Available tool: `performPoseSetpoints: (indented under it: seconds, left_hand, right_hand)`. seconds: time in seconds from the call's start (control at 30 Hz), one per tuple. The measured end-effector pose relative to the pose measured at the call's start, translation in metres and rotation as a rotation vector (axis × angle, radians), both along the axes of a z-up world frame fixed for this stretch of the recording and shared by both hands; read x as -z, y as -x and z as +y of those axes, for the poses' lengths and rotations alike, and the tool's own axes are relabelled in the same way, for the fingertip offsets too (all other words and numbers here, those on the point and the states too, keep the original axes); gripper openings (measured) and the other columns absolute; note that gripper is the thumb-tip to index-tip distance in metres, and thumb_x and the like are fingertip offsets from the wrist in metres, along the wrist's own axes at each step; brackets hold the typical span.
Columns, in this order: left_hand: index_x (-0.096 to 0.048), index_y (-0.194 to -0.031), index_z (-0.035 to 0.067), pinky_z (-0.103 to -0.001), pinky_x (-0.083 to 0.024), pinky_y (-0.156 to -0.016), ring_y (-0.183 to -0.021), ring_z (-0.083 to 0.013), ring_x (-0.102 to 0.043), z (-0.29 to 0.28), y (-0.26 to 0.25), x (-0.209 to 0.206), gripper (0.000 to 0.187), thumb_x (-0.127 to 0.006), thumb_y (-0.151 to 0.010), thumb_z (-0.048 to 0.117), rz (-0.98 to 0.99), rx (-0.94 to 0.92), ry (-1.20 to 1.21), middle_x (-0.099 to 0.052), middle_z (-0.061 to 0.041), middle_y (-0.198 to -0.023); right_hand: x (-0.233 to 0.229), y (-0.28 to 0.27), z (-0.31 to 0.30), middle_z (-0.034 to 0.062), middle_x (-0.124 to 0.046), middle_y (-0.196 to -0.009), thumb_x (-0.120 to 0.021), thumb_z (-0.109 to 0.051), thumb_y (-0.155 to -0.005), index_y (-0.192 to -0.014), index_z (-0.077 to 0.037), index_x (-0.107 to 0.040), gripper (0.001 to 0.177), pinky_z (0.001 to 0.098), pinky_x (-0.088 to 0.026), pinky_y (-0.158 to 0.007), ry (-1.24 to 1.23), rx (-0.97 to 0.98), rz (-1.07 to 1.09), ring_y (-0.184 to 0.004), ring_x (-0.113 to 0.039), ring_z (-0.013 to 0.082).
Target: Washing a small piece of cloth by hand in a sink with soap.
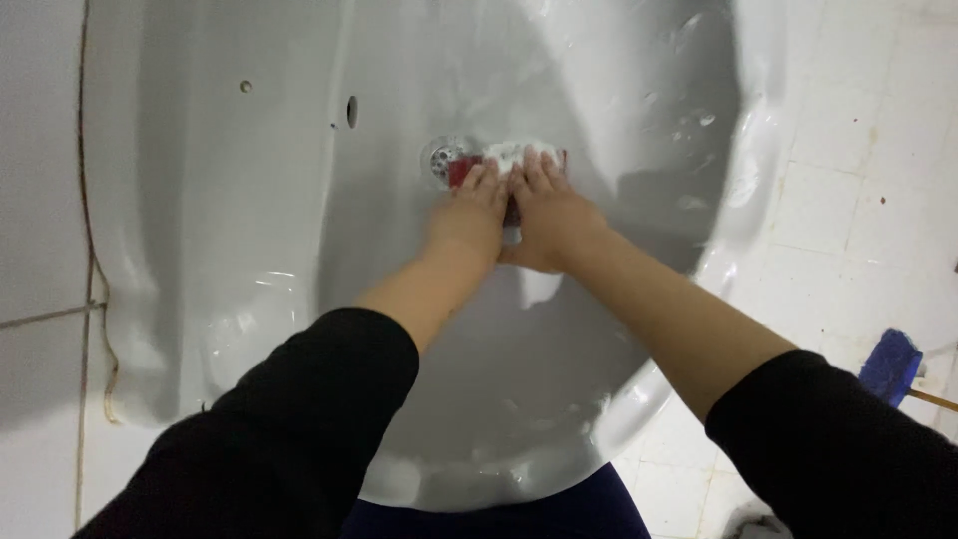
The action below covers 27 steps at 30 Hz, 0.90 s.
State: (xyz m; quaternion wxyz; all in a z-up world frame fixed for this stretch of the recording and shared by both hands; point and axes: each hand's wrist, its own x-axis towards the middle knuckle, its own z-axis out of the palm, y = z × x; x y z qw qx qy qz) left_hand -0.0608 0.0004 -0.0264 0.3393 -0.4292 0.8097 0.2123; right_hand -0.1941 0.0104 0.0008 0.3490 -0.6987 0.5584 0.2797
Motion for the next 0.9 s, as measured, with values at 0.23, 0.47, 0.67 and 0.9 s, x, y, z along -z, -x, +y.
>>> performPoseSetpoints:
  seconds: [0.23, 0.47, 0.67, 0.9]
  left_hand:
    - [-0.017, -0.162, 0.015, -0.043, -0.028, -0.120, -0.154, -0.0229, -0.015, -0.024, 0.008, 0.024, 0.079, -0.060, -0.097, 0.026, 0.040, 0.008, 0.131, -0.007, -0.007, -0.169]
    - [-0.018, -0.163, 0.018, -0.050, -0.030, -0.120, -0.156, -0.0224, -0.018, -0.014, 0.018, -0.027, 0.084, -0.067, -0.095, 0.025, -0.016, -0.140, 0.010, -0.007, -0.003, -0.172]
    - [-0.008, -0.164, 0.018, -0.045, -0.035, -0.118, -0.156, -0.0241, -0.014, 0.033, 0.030, -0.041, 0.099, -0.073, -0.090, 0.031, -0.046, -0.167, -0.091, -0.004, -0.004, -0.171]
    - [-0.019, -0.162, 0.016, -0.047, -0.032, -0.119, -0.152, -0.0351, -0.024, 0.101, 0.034, -0.001, 0.084, -0.065, -0.093, 0.032, 0.085, -0.248, -0.214, -0.015, -0.009, -0.169]
  right_hand:
    - [0.022, 0.013, -0.024, 0.0267, 0.000, -0.168, -0.067, -0.083, -0.074, -0.162, -0.001, -0.009, 0.133, 0.0476, -0.015, -0.126, 0.098, -0.042, -0.051, -0.155, -0.001, 0.0427]
    - [0.016, 0.024, -0.015, 0.0246, -0.008, -0.170, -0.066, -0.082, -0.073, -0.161, -0.002, -0.016, 0.129, 0.0496, -0.021, -0.125, 0.088, -0.036, -0.087, -0.159, -0.006, 0.0414]
    - [0.003, 0.030, 0.022, 0.0272, -0.004, -0.167, -0.064, -0.086, -0.073, -0.161, 0.000, -0.010, 0.135, 0.0521, -0.015, -0.125, 0.047, -0.233, -0.011, -0.155, -0.006, 0.0438]
    - [-0.022, 0.046, 0.074, 0.0277, -0.010, -0.167, -0.058, -0.093, -0.072, -0.161, 0.001, -0.014, 0.137, 0.0509, -0.013, -0.127, 0.039, -0.395, -0.051, -0.155, -0.011, 0.0444]
